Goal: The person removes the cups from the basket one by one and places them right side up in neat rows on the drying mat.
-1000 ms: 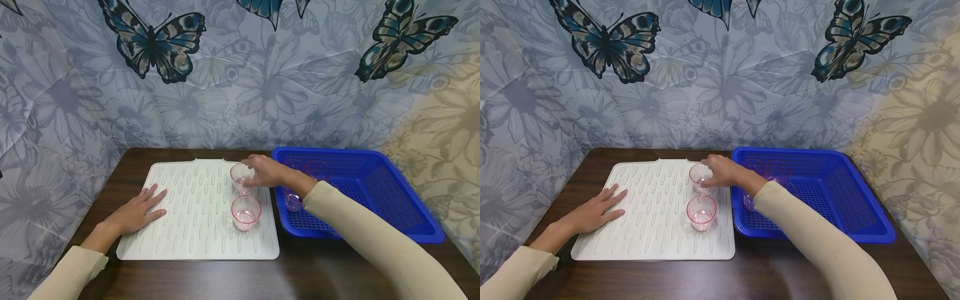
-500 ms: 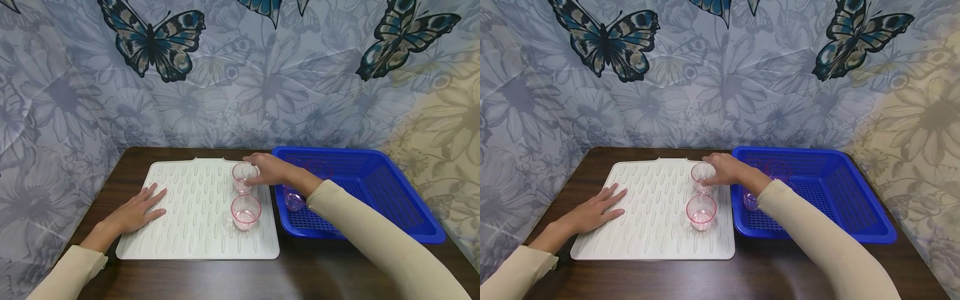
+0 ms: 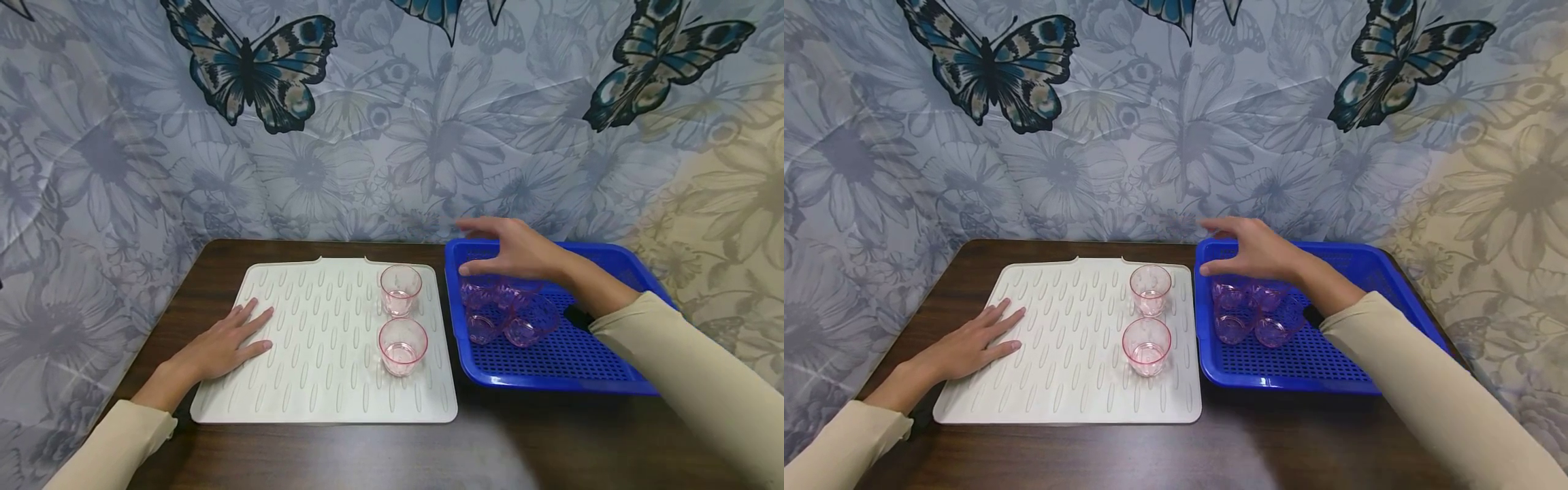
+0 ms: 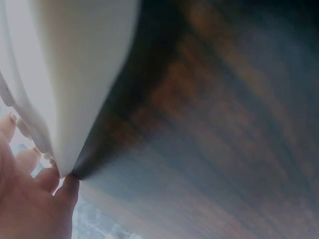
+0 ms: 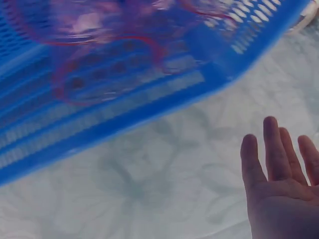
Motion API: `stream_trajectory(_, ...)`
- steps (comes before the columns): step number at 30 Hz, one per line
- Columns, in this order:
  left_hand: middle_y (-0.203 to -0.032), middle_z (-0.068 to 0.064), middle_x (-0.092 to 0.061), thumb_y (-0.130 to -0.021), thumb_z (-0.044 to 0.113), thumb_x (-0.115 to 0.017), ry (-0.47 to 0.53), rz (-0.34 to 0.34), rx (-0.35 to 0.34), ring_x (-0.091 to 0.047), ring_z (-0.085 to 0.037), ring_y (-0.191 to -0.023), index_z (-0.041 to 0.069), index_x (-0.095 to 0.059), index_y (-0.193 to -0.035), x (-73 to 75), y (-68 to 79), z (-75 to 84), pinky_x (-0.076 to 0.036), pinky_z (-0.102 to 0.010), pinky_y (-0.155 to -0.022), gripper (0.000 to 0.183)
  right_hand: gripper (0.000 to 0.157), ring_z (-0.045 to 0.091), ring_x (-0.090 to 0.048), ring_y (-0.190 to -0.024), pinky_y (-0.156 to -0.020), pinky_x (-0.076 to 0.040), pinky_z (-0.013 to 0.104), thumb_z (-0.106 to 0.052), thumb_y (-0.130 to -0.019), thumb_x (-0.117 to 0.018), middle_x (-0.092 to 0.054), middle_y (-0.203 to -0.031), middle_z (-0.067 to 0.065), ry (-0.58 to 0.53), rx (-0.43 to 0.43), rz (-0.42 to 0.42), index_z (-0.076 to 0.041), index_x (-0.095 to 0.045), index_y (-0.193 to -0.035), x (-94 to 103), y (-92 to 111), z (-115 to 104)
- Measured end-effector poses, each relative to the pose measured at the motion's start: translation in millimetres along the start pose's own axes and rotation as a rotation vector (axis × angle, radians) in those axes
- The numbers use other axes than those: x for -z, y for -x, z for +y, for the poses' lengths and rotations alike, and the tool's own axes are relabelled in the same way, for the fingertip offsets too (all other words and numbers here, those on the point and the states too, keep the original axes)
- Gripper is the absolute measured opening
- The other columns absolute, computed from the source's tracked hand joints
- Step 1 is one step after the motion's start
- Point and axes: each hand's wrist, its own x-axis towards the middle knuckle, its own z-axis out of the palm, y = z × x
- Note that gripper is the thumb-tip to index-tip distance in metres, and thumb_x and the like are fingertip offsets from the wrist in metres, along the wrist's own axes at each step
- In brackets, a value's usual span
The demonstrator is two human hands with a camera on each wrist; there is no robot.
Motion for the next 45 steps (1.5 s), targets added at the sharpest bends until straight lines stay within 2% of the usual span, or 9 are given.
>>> stream_trajectory(5, -0.161, -0.028, -0.017, -0.100, 0.054, -0.050, -0.005, -0.011, 0.009, -0.017, -0.057, -0.142, 0.014, -0.033, -0.157, 0.3, 0.1, -0.7, -0.021, -0.074, -0.107, 0.071, 0.080, 0.040, -0.055, -0.127, -0.099, -0.044, 0.061, -0.037, -0.084, -0.082, -0.053, -0.143, 0.021, 0.003, -0.044, -0.041, -0.003, -0.047, -0.147, 8.7, 31, 19)
stream_trajectory(11, -0.161, -0.028, -0.016, -0.101, 0.054, -0.049, -0.001, -0.015, 0.009, -0.017, -0.057, -0.143, 0.014, -0.033, -0.157, 0.5, 0.2, -0.3, -0.020, -0.074, -0.107, 0.071, 0.080, 0.040, -0.060, -0.121, -0.095, -0.048, 0.059, -0.038, -0.080, -0.084, -0.061, -0.133, 0.022, 0.022, -0.109, -0.092, 0.000, -0.052, -0.142, 10.5, 62, 40)
stream_trajectory(16, -0.161, -0.028, -0.017, -0.100, 0.055, -0.049, -0.007, -0.013, 0.007, -0.018, -0.057, -0.142, 0.014, -0.034, -0.156, 0.8, 0.1, 0.2, -0.020, -0.073, -0.107, 0.071, 0.078, 0.038, -0.063, -0.115, -0.091, -0.050, 0.059, -0.038, -0.079, -0.085, -0.066, -0.125, 0.020, 0.024, -0.128, -0.121, 0.001, -0.054, -0.139, 12.1, 79, 52)
stream_trajectory(24, -0.161, -0.028, -0.017, -0.100, 0.055, -0.049, -0.019, -0.015, 0.009, -0.018, -0.057, -0.142, 0.014, -0.033, -0.157, 0.2, 0.0, -0.4, -0.020, -0.073, -0.108, 0.071, 0.084, 0.038, -0.064, -0.114, -0.091, -0.050, 0.058, -0.045, -0.075, -0.086, -0.067, -0.123, 0.019, 0.053, -0.157, -0.142, 0.003, -0.055, -0.138, 12.0, 100, 70)
stream_trajectory(32, -0.161, -0.027, -0.017, -0.100, 0.056, -0.049, -0.021, -0.014, 0.015, -0.018, -0.056, -0.143, 0.015, -0.033, -0.157, -0.3, 0.3, -0.8, -0.021, -0.073, -0.107, 0.072, 0.084, 0.040, -0.065, -0.108, -0.082, -0.055, 0.054, -0.037, -0.075, -0.088, -0.067, -0.119, 0.019, 0.033, -0.152, -0.198, 0.003, -0.053, -0.139, 9.1, 112, 79)
stream_trajectory(40, -0.162, -0.026, -0.016, -0.100, 0.057, -0.048, -0.011, -0.019, 0.025, -0.016, -0.055, -0.144, 0.016, -0.032, -0.157, -0.5, 0.7, 0.1, -0.020, -0.074, -0.107, 0.072, 0.088, 0.039, -0.066, -0.105, -0.078, -0.056, 0.043, -0.037, -0.073, -0.089, -0.065, -0.122, 0.023, 0.017, -0.091, -0.205, 0.005, -0.050, -0.140, -1.2, 108, 82)
stream_trajectory(45, -0.162, -0.025, -0.015, -0.100, 0.056, -0.048, -0.002, -0.021, 0.027, -0.016, -0.055, -0.144, 0.017, -0.032, -0.157, 0.6, 1.3, 1.5, -0.020, -0.074, -0.107, 0.071, 0.086, 0.038, -0.066, -0.105, -0.077, -0.056, 0.043, -0.033, -0.075, -0.088, -0.065, -0.123, 0.022, 0.016, -0.094, -0.206, 0.005, -0.049, -0.141, -4.3, 107, 80)
